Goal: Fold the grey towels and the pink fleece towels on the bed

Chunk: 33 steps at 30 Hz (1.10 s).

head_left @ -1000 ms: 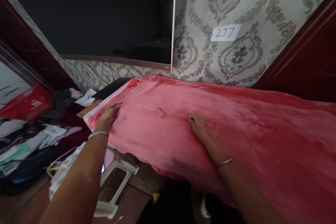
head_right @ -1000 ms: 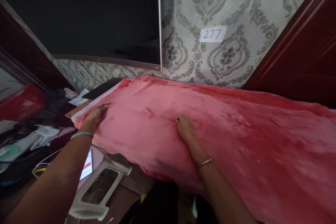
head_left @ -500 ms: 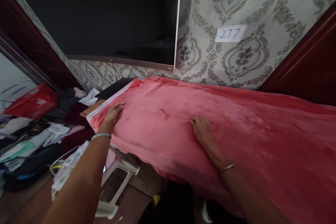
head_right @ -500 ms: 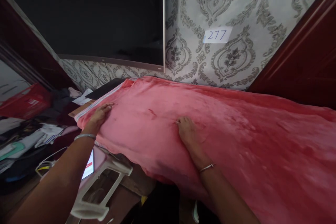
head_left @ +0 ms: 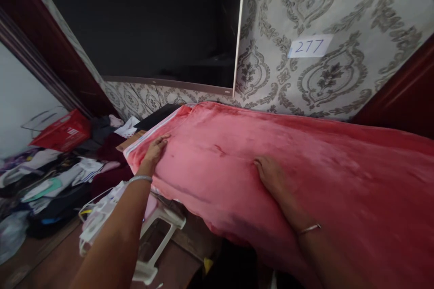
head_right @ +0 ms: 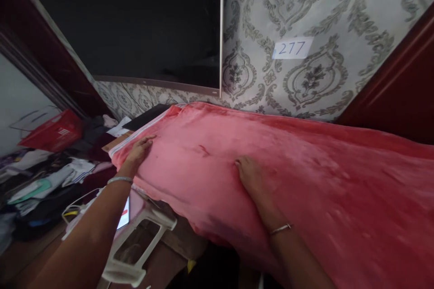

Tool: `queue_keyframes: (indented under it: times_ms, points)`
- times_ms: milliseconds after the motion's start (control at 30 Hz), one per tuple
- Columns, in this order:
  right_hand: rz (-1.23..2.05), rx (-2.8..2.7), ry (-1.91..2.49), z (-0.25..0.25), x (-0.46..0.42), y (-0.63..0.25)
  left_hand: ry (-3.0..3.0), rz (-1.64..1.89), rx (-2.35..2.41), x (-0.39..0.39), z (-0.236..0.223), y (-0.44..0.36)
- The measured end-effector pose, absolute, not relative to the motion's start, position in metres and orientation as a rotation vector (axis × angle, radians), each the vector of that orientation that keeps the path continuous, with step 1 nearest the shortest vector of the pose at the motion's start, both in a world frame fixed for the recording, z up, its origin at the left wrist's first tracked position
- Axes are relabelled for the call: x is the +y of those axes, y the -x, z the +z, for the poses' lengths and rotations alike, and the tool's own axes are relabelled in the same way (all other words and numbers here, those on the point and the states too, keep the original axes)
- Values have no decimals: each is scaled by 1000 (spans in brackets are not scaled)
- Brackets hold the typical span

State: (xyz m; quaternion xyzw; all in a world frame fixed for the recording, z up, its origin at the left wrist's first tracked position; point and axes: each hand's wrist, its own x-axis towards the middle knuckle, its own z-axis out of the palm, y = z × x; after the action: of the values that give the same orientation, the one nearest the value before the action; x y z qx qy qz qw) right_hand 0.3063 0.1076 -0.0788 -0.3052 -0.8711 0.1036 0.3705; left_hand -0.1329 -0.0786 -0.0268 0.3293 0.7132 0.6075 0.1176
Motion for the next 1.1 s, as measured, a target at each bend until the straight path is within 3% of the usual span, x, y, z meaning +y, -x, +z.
queue_keyframes:
  times_ms: [467, 1100]
  points:
    - [294, -2448, 747, -81, 108, -314, -1317, 1613, 2366, -73, -36, 132]
    - [27, -2066, 568, -61, 85, -315, -1234, 1808, 2550, -68, -41, 130]
